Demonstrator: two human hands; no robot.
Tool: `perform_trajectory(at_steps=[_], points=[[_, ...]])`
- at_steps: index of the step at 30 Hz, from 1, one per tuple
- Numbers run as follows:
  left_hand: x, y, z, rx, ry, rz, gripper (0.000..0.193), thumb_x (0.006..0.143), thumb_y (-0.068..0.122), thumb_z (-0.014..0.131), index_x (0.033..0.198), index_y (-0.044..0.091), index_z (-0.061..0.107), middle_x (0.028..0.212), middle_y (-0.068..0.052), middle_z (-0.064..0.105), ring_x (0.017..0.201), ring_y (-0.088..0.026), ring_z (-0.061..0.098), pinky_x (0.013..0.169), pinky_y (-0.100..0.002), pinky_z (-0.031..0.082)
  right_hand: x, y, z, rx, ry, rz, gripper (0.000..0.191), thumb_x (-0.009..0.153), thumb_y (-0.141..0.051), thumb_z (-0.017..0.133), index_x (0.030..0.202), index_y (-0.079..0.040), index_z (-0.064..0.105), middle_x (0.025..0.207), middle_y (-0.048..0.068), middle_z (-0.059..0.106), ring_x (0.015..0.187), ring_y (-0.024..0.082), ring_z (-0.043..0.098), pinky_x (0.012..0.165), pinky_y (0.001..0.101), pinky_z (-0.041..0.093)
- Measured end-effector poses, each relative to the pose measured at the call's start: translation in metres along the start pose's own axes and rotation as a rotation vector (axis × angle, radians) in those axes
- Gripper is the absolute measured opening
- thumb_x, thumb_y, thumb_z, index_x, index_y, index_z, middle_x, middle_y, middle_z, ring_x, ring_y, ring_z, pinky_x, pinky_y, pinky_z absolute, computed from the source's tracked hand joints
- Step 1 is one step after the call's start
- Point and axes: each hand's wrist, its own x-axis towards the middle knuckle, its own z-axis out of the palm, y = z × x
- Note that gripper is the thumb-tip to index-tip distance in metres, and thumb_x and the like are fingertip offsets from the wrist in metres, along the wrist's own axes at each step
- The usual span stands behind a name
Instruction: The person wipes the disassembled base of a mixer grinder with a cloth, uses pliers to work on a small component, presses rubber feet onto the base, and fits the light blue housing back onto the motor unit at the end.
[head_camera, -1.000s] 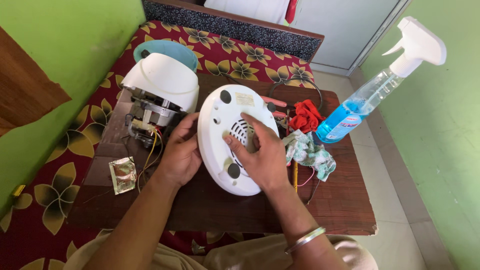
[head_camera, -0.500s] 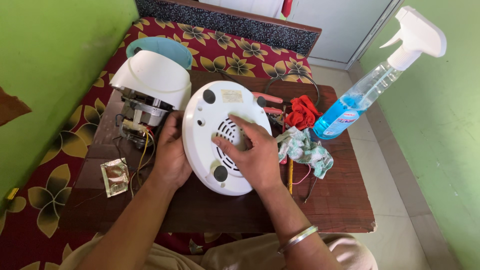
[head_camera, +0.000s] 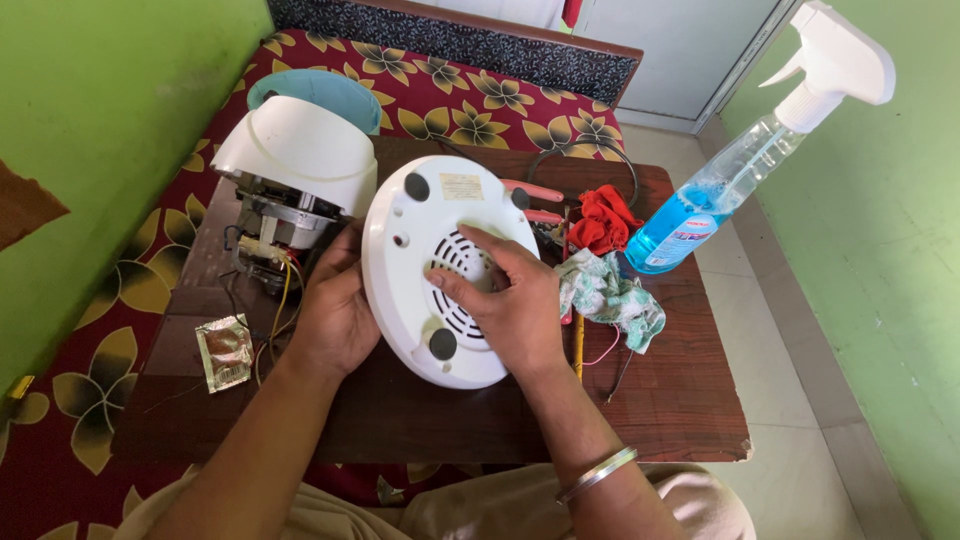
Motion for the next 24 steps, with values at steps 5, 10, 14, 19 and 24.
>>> perform_trajectory(at_steps=[5,10,14,19,24], points=[[0.0,0.002,0.002,0.017,0.008,0.021,0.038,0.104,0.001,0.049,0.142,-0.001,0.05,0.132,-0.014,0.063,0.12,-0.021,0.064,0.105,-0.036,0.053,0.001,0.0,0.002,0.07,0.002,-0.016,0.058,0.077,-0.03,0.09,0.125,-0.003,0.072,0.107,0.011,0.079,0.091,0.015,0.077,0.082,0.0281,0.06],[0.001,0.001,0.0,0.035,0.029,0.034,0.036,0.104,0.0,0.05,0.14,-0.001,0.051,0.13,-0.014,0.064,0.117,-0.021,0.066,0.103,-0.035,0.055,0.001,0.0,0.002,0.047,0.0,-0.055,0.058,0.077,-0.031,0.09,0.125,-0.003,0.072,0.108,0.012,0.079,0.094,0.015,0.077,0.083,0.0291,0.061],[0.002,0.0,-0.002,0.073,0.044,0.042,0.037,0.103,0.0,0.052,0.139,0.0,0.051,0.128,-0.013,0.065,0.115,-0.02,0.066,0.101,-0.035,0.056,0.001,-0.001,0.002,0.003,0.022,-0.138,0.056,0.079,-0.03,0.09,0.124,-0.002,0.072,0.106,0.012,0.077,0.092,0.014,0.075,0.081,0.0285,0.059],[0.003,-0.003,-0.005,0.08,0.066,0.072,0.031,0.106,0.003,0.054,0.137,-0.001,0.052,0.126,-0.012,0.064,0.113,-0.018,0.066,0.099,-0.033,0.056,0.001,0.005,-0.001,0.08,-0.032,-0.062,0.039,0.088,-0.011,0.067,0.126,-0.003,0.071,0.087,0.007,0.069,0.067,0.012,0.058,0.063,0.0264,0.05],[0.004,-0.006,-0.01,0.093,0.107,0.085,0.03,0.104,0.004,0.056,0.133,0.001,0.054,0.125,-0.012,0.066,0.11,-0.018,0.067,0.096,-0.033,0.057,0.001,0.02,-0.003,0.214,-0.058,0.001,0.051,0.089,0.001,0.039,0.127,-0.005,0.073,0.079,0.003,0.062,0.066,0.008,0.053,0.064,0.0237,0.047]])
